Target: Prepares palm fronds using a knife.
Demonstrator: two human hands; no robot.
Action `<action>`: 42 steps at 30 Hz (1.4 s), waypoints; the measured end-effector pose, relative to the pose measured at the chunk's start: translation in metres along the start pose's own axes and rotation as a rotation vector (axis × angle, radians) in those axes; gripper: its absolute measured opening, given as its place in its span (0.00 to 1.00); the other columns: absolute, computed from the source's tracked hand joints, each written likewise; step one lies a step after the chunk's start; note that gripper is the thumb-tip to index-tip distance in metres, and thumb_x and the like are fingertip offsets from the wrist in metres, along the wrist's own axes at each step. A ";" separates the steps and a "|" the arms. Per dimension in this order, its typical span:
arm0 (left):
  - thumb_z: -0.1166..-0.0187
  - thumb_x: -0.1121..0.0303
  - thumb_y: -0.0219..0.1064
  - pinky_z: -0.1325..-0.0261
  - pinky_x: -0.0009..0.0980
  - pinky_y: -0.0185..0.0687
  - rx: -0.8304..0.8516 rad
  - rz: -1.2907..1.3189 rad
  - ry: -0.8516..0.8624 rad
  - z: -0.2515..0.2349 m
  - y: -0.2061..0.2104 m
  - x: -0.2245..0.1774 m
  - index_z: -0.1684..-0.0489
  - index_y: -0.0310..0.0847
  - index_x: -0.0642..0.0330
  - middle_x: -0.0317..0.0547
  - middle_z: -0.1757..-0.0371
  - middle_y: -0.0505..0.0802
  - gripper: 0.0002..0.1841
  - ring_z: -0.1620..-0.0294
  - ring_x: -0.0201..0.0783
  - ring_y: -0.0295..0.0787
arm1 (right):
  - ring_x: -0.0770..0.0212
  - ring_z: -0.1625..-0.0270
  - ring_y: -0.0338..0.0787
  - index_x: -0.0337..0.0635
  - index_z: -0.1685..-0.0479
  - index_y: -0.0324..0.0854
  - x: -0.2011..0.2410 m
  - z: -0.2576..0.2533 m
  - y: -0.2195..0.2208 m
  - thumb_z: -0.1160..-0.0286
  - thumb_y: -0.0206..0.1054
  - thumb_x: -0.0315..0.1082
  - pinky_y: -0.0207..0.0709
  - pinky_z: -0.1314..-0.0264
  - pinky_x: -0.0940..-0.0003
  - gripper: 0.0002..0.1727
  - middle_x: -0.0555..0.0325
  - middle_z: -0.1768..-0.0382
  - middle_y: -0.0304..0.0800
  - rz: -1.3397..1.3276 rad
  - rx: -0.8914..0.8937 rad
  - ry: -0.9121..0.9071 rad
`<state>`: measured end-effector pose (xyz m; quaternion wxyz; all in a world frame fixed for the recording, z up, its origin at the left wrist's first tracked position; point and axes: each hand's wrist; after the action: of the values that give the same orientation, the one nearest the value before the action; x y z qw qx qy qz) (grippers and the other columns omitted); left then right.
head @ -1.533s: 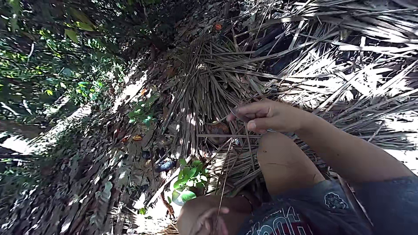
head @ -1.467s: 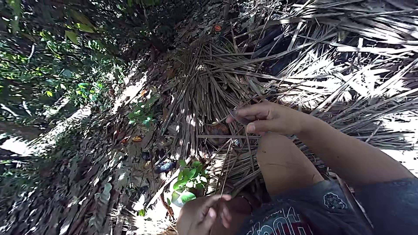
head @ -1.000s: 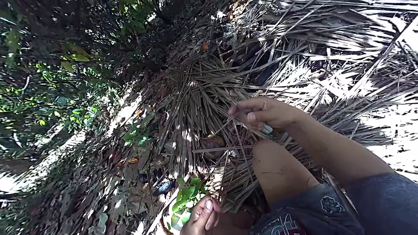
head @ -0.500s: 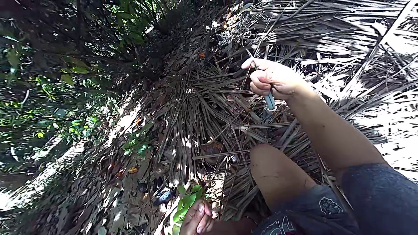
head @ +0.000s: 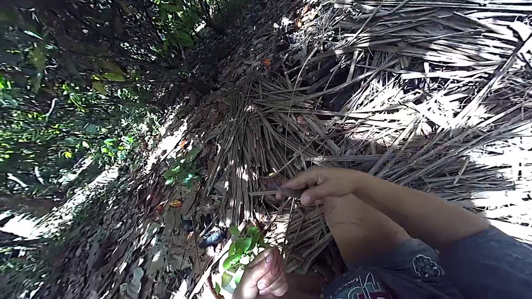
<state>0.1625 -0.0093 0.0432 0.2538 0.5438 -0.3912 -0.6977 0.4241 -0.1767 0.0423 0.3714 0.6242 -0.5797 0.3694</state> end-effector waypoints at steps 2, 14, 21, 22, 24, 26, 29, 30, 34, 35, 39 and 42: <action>0.12 0.64 0.60 0.72 0.16 0.74 0.015 0.017 0.001 -0.001 0.001 0.002 0.59 0.87 0.52 0.24 0.80 0.82 0.10 0.79 0.19 0.79 | 0.90 0.74 0.71 0.40 0.25 0.77 0.006 0.000 -0.012 0.15 0.61 0.43 0.64 0.73 0.91 0.25 0.75 0.62 0.86 -0.004 -0.030 -0.029; 0.13 0.60 0.63 0.74 0.13 0.72 -0.128 0.026 -0.017 0.010 -0.015 0.009 0.62 0.88 0.49 0.23 0.78 0.82 0.10 0.80 0.18 0.77 | 0.86 0.79 0.73 0.56 0.27 0.76 0.042 0.018 -0.077 0.18 0.65 0.45 0.68 0.75 0.87 0.22 0.86 0.81 0.75 0.020 -0.357 -0.256; 0.12 0.61 0.61 0.73 0.16 0.73 -0.086 -0.024 0.036 -0.005 -0.010 0.005 0.60 0.87 0.51 0.23 0.81 0.80 0.11 0.80 0.19 0.77 | 0.82 0.82 0.73 0.56 0.13 0.65 0.013 0.032 -0.038 0.19 0.62 0.43 0.70 0.77 0.84 0.33 0.77 0.82 0.77 -0.065 -0.409 0.114; 0.12 0.60 0.61 0.73 0.16 0.72 -0.093 -0.064 0.040 -0.009 -0.009 0.004 0.60 0.87 0.51 0.22 0.81 0.80 0.11 0.81 0.18 0.77 | 0.84 0.80 0.73 0.55 0.11 0.62 0.004 0.029 -0.014 0.18 0.62 0.44 0.70 0.76 0.86 0.34 0.77 0.77 0.79 -0.077 -0.283 0.209; 0.12 0.57 0.61 0.75 0.15 0.71 -0.157 -0.217 0.061 -0.015 -0.003 0.003 0.60 0.87 0.49 0.20 0.82 0.79 0.12 0.82 0.17 0.74 | 0.84 0.77 0.71 0.49 0.09 0.58 -0.006 0.017 0.028 0.16 0.59 0.41 0.66 0.74 0.86 0.35 0.72 0.69 0.83 -0.115 -0.048 0.285; 0.12 0.51 0.61 0.77 0.13 0.66 -0.250 -0.475 0.105 -0.016 0.005 0.002 0.59 0.88 0.44 0.16 0.83 0.77 0.13 0.83 0.13 0.70 | 0.84 0.77 0.70 0.44 0.13 0.65 -0.014 0.005 0.045 0.15 0.58 0.39 0.65 0.75 0.85 0.30 0.71 0.68 0.82 -0.172 0.049 0.247; 0.11 0.47 0.56 0.75 0.08 0.64 -0.353 -0.957 0.185 0.008 0.014 0.002 0.55 0.87 0.41 0.15 0.79 0.78 0.16 0.80 0.08 0.68 | 0.87 0.79 0.72 0.58 0.24 0.77 -0.009 -0.005 0.019 0.19 0.65 0.53 0.67 0.75 0.88 0.25 0.84 0.77 0.78 -0.256 -0.076 0.114; 0.10 0.48 0.54 0.72 0.09 0.66 -0.405 -1.129 0.179 0.025 0.016 0.003 0.54 0.87 0.44 0.17 0.77 0.80 0.17 0.77 0.08 0.70 | 0.87 0.79 0.72 0.63 0.26 0.80 -0.003 -0.005 0.001 0.21 0.67 0.55 0.67 0.75 0.89 0.25 0.86 0.79 0.77 -0.276 -0.163 0.071; 0.12 0.65 0.59 0.51 0.43 0.87 -0.577 -1.744 -0.070 0.116 -0.001 0.015 0.58 0.89 0.64 0.46 0.67 0.94 0.14 0.64 0.38 0.91 | 0.82 0.84 0.72 0.64 0.27 0.75 0.033 -0.003 -0.077 0.18 0.64 0.52 0.72 0.76 0.85 0.22 0.81 0.85 0.72 -0.199 -0.442 -0.169; 0.15 0.67 0.62 0.46 0.57 0.85 -0.668 -1.867 -0.207 0.138 -0.007 0.019 0.58 0.91 0.65 0.53 0.64 0.95 0.13 0.59 0.50 0.94 | 0.81 0.85 0.71 0.65 0.28 0.72 0.042 -0.004 -0.091 0.16 0.61 0.49 0.73 0.76 0.83 0.19 0.81 0.86 0.70 -0.176 -0.512 -0.214; 0.12 0.69 0.58 0.44 0.76 0.79 -1.316 -1.925 -0.474 0.199 -0.011 0.013 0.43 0.90 0.63 0.66 0.49 0.95 0.14 0.47 0.71 0.92 | 0.79 0.87 0.69 0.64 0.25 0.67 0.058 -0.026 -0.104 0.09 0.46 0.40 0.72 0.78 0.82 0.19 0.82 0.87 0.68 -0.146 -0.655 -0.270; 0.10 0.69 0.53 0.51 0.71 0.83 -1.719 -2.011 0.104 0.219 0.006 -0.027 0.44 0.85 0.70 0.67 0.54 0.93 0.16 0.54 0.67 0.93 | 0.78 0.88 0.67 0.60 0.20 0.70 0.030 -0.053 -0.056 0.15 0.53 0.44 0.69 0.82 0.82 0.24 0.77 0.88 0.65 -0.113 -0.560 -0.023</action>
<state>-0.0397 0.0672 0.0858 -0.0947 0.2879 0.7538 -0.5831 0.4799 -0.1398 0.0916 0.5428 0.5328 -0.6274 0.1667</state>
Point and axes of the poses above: each hand's wrist, its own z-axis away from the middle knuckle, its own y-axis out of the palm, x = y × z
